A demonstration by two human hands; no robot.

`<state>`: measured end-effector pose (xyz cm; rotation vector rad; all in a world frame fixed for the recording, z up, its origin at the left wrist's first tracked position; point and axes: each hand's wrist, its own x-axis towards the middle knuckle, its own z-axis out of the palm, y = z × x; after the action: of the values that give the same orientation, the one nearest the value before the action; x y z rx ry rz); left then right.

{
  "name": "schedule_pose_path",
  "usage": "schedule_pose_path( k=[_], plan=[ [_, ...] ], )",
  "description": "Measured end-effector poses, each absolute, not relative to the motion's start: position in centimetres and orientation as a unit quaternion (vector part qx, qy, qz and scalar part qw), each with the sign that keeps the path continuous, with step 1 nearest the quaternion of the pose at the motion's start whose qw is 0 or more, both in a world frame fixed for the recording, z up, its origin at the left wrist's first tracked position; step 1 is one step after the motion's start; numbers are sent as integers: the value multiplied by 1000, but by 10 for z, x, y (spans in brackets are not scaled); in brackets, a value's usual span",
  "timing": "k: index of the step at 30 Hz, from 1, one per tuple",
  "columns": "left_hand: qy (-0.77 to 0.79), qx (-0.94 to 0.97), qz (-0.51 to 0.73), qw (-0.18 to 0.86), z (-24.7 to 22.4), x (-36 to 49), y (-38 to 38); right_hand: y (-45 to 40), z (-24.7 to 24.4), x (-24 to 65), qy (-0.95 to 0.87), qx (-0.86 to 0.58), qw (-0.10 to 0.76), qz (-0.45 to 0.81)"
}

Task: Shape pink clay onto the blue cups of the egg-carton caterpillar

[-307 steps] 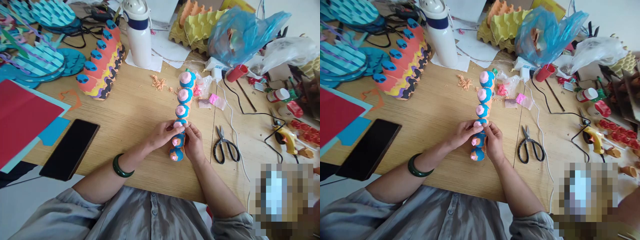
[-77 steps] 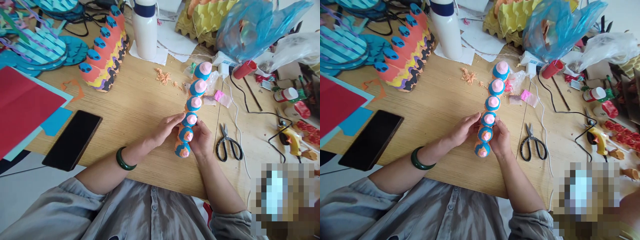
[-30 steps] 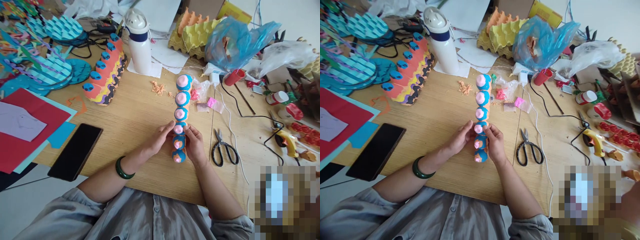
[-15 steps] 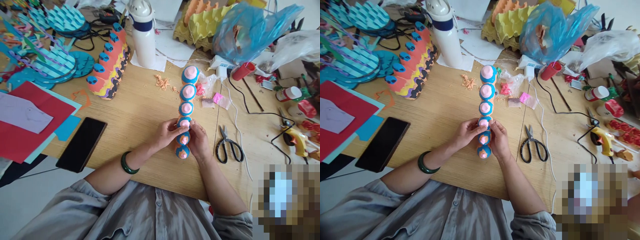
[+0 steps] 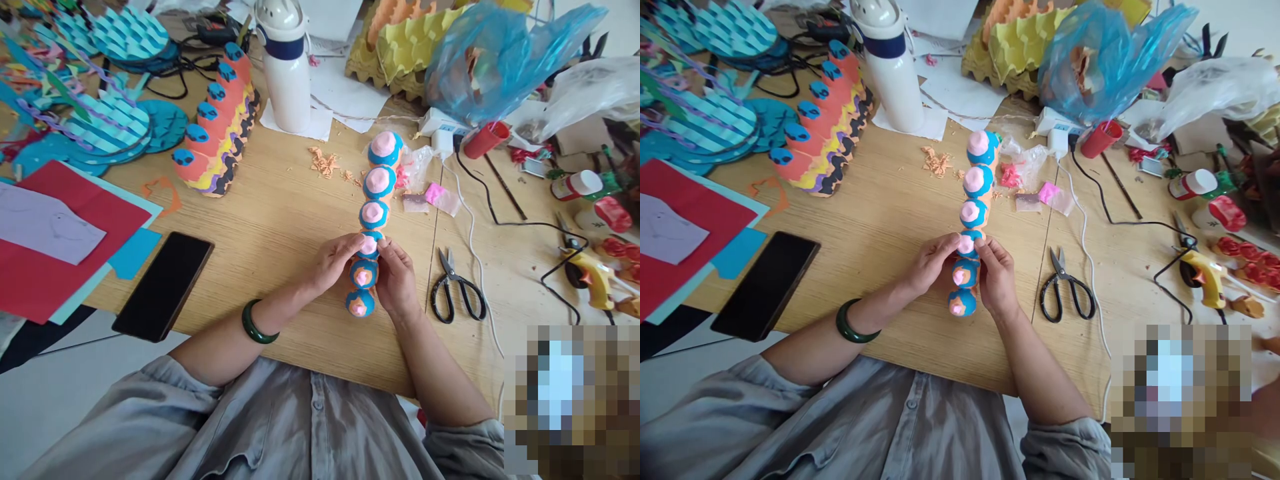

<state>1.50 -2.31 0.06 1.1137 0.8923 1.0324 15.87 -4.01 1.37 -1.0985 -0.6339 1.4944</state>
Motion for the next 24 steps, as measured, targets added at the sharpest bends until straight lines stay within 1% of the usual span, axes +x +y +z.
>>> schedule_pose_path(
  k=[2,6,12,15,19,24],
  plan=[
    [409,471,451,638,-1,16,-23,-39,14,159,-254,-463,555,642],
    [393,403,410,718,0,18,-23,-37,12,161,-214,-454,557,662],
    [386,475,428,665,4,14,-24,-37,11,164,-242,-451,548,661],
    [385,471,423,672,2,14,-24,-38,14,164,-247,-457,547,656],
    [352,443,422,709,1,14,-23,-41,18,163,-277,-458,554,638],
    [372,469,445,666,5,14,-23,-43,17,161,-305,-462,542,632]
  ],
)
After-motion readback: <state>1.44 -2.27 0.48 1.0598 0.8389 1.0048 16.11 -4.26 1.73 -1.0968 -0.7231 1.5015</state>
